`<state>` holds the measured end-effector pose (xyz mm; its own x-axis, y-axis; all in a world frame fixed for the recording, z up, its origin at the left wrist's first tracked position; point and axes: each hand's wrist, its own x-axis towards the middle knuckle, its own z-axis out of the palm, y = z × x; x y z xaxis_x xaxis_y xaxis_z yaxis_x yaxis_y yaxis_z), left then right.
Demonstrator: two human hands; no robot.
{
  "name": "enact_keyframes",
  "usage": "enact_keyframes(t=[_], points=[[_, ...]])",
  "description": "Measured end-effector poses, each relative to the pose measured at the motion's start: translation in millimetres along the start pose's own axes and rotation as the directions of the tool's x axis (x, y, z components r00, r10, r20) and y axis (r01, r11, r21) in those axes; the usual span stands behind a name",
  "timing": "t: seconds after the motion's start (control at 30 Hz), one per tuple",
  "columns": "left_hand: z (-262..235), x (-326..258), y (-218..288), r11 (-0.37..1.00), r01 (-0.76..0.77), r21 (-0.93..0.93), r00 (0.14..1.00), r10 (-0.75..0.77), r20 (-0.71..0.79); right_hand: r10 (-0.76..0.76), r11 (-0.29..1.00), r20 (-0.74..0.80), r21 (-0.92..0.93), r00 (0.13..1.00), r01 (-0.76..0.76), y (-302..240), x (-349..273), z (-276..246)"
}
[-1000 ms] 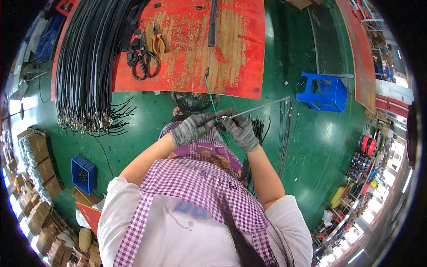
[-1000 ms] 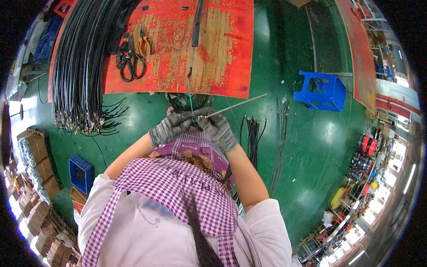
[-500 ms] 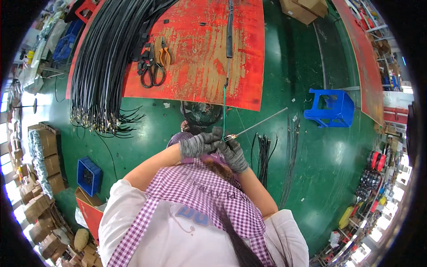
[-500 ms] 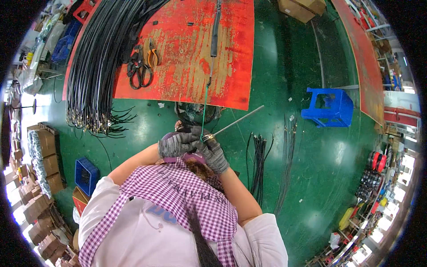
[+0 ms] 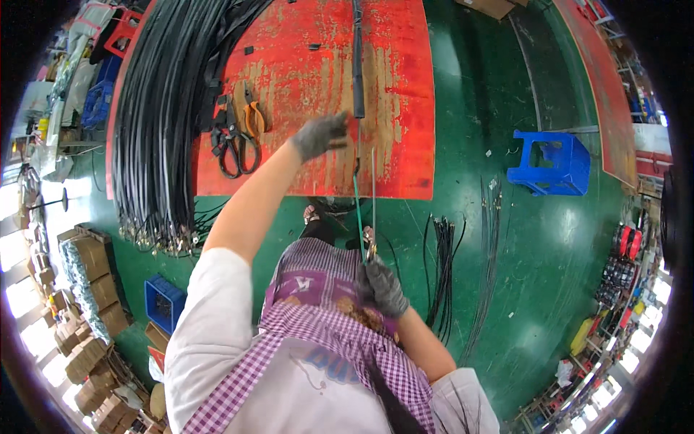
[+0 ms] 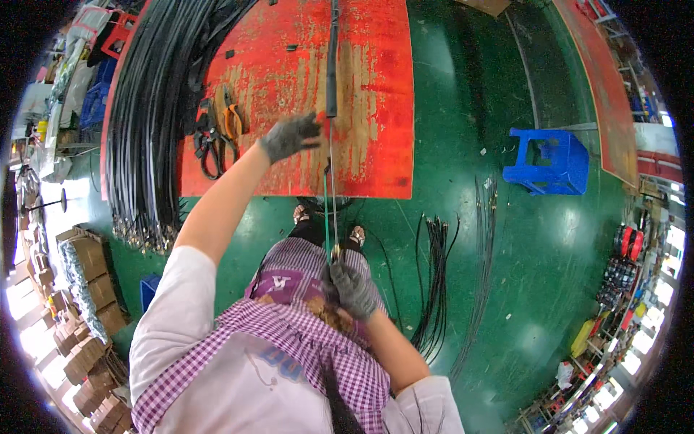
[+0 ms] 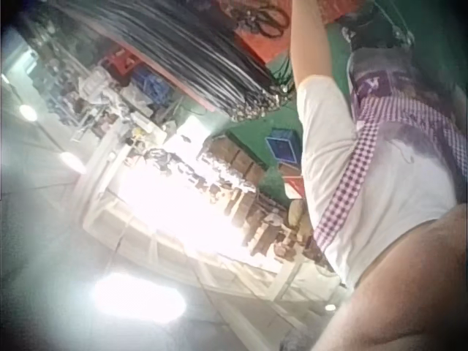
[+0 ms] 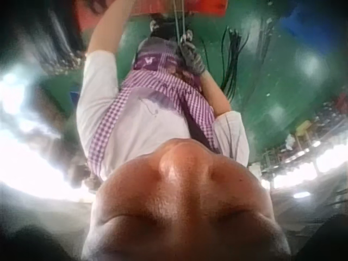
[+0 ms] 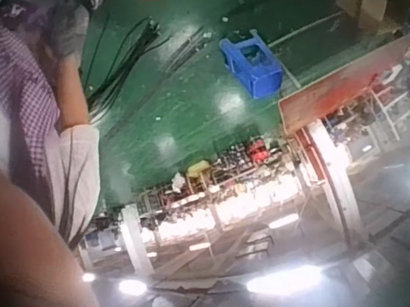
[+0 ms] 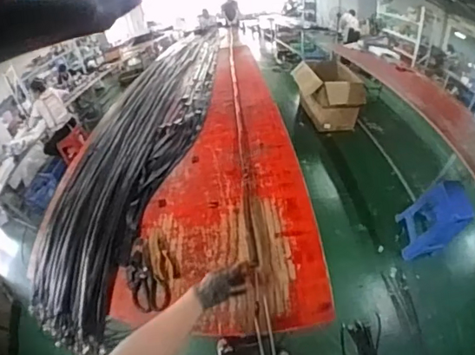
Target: The person strips the outer insulation from black cables using pliers and then cuts the cables to length using scissors. The person works at a red table in a factory setting, handling the cables one at a time.
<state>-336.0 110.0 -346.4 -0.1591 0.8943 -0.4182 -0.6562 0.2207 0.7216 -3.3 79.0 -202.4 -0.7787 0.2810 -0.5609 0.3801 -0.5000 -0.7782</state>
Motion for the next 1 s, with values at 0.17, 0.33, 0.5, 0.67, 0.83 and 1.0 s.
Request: enact_keyframes(t=[0.17, 0.33, 0.5, 0.67, 0.83, 1.0], points=[[15, 111, 15, 0.850, 0.059, -0.523, 0.996, -0.086, -0.027, 0.446, 0.719, 0.147, 0.528, 0.883, -0.451, 5, 10, -13], [19, 115, 17, 0.773, 0.069, -0.630, 0.987, -0.147, -0.072, 0.358, 0.928, -0.154, 0.164, 0.921, -0.334, 13, 57, -21], [16, 110, 25, 0.769, 0.146, -0.622, 0.973, -0.227, -0.052, 0.388, 0.905, -0.159, 0.253, 0.908, -0.342, 7, 121, -18], [7, 115, 24, 0.737, 0.139, -0.661, 0.979, -0.205, -0.022, 0.366, 0.916, -0.199, 0.252, 0.909, -0.313, 3, 142, -14], [-1, 115, 39, 0.727, 0.172, -0.665, 0.962, -0.269, -0.045, 0.286, 0.957, -0.273, 0.129, 0.919, -0.259, 13, 138, -9], [3, 109, 42, 0.765, 0.144, -0.628, 0.958, -0.268, -0.107, 0.179, 0.982, -0.301, -0.006, 0.937, -0.189, 17, 152, -12]])
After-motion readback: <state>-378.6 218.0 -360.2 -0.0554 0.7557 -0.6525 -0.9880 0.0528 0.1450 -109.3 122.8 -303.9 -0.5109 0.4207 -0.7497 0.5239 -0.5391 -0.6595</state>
